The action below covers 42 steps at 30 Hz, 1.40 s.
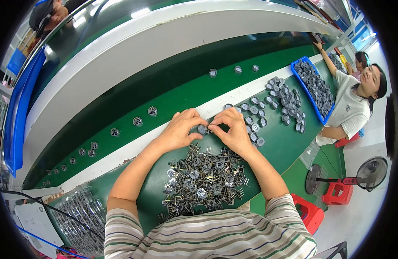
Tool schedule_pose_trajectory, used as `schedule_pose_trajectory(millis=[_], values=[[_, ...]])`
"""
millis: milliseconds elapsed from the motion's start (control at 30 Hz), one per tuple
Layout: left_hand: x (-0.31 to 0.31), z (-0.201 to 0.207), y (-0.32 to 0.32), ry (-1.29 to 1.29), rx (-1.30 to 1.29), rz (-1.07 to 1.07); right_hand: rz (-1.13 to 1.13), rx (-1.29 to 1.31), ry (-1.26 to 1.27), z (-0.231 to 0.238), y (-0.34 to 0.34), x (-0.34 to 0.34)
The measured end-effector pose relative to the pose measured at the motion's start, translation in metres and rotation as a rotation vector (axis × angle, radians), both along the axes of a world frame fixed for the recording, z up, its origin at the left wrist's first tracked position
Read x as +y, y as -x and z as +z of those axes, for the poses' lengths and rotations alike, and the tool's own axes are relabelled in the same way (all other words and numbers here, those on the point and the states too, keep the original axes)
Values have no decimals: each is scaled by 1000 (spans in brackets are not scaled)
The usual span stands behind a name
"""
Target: The person assembles small plastic housings and metal contacts by hand, taking components from a blue tray and clear plastic boxes on a factory assembly line.
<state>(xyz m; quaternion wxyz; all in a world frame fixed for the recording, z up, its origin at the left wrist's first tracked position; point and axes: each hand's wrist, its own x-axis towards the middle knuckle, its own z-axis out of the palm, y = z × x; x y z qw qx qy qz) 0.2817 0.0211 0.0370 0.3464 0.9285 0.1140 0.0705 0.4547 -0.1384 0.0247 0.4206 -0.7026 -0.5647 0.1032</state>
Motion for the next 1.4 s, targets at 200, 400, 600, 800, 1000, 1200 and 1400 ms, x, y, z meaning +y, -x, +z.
schedule_pose_trajectory(millis=[200, 400, 600, 800, 1000, 1200, 1400], values=[[-2, -14, -3, 24, -60, 66, 29, -162, -43, -8, 5, 7], [-3, -13, -2, 33, -68, 90, 61, -375, -131, 2, 8, 13], [-5, -15, -4, 31, -70, 104, 106, -357, -134, 4, 8, 17], [-7, -18, -3, 33, -121, 105, 78, -365, -101, 6, 8, 13], [-9, -21, -2, 36, -107, 128, 99, -308, -41, 7, 8, 11], [-14, -20, -2, -6, -132, 106, 126, -305, -1, 10, 7, 4], [-14, -20, 0, -29, -152, 90, 129, -123, 64, 8, 7, 2]])
